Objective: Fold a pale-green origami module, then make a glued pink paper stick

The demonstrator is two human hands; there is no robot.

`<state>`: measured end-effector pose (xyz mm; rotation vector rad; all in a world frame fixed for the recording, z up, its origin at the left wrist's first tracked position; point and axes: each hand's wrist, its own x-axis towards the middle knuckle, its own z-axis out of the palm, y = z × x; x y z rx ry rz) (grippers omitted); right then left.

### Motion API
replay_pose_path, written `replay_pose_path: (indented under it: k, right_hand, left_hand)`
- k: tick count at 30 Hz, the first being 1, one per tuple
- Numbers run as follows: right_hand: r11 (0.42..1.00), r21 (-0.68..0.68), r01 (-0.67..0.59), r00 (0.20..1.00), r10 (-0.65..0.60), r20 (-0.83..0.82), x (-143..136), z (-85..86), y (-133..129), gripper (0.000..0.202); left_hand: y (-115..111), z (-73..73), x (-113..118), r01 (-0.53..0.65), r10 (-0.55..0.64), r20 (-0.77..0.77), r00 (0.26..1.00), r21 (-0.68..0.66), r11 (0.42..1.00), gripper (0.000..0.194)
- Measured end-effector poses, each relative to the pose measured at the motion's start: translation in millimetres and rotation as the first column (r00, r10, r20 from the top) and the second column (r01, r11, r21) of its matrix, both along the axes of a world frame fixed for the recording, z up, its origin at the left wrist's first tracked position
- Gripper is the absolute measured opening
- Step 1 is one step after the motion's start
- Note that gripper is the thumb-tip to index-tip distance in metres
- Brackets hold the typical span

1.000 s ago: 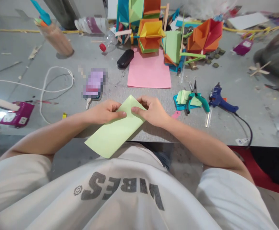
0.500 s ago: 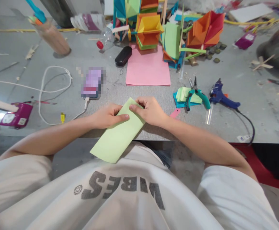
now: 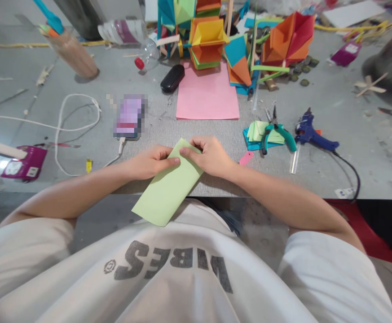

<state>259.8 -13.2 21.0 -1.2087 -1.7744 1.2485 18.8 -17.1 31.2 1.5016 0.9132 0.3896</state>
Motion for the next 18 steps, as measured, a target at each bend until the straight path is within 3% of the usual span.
replay_pose_path:
  k: [4, 9, 18]
  right_hand:
    - [1.000, 0.014, 0.004, 1.000, -0.005, 0.012, -2.2, -0.5, -1.8, 0.054]
    - [0.998, 0.067, 0.018, 0.999, -0.015, -0.046, -4.2, -1.0, -4.2, 0.050]
    - [0.993, 0.117, 0.034, 0.991, -0.018, -0.133, -7.3, -1.0, -3.1, 0.028]
  left_hand:
    - [-4.0, -2.5, 5.2, -0.067, 0.062, 0.050, 0.997, 0.090, 0.994, 0.042]
    - [-8.9, -5.5, 6.5, -0.072, 0.076, -0.013, 0.997, 0.196, 0.978, 0.044]
    - [-13.0, -7.3, 12.5, -0.095, 0.096, 0.003, 0.995, 0.173, 0.980, 0.045]
